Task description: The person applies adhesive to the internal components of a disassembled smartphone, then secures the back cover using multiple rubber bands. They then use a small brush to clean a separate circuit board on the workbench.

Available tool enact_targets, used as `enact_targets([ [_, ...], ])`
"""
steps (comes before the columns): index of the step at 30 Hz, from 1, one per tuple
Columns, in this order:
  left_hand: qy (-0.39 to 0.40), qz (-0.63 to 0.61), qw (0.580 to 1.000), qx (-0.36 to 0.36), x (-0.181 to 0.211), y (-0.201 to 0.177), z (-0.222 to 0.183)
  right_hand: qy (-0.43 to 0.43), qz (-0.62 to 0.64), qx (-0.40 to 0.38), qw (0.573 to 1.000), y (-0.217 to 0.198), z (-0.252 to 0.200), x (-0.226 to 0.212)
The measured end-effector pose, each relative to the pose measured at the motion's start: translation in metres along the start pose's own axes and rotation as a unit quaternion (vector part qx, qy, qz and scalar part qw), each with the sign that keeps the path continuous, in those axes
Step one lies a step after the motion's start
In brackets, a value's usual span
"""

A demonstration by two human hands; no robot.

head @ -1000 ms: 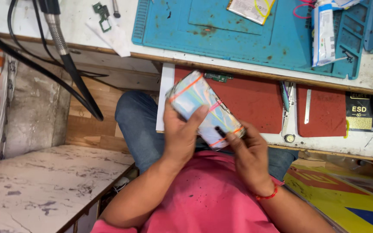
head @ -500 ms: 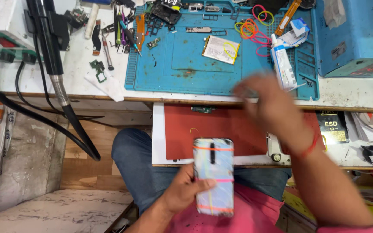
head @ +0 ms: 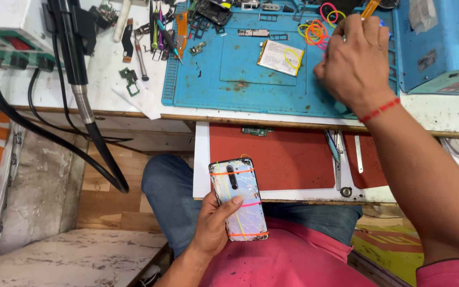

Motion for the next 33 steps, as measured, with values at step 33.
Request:
enact_targets([
  [33,0.046,0.325,0.938,-0.115,0.019,-0.005,0.021,0.468,0.875,-0.049,0.112,-0.076,-0.164,-0.058],
])
Point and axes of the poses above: each hand's wrist, its own z-axis towards the middle knuckle, its own y-axis out of the palm, x = y × z, the point moved 4 cm from there along z, towards the middle knuckle, and after that the axes turned 12 degrees about x, right-handed, at the moved point
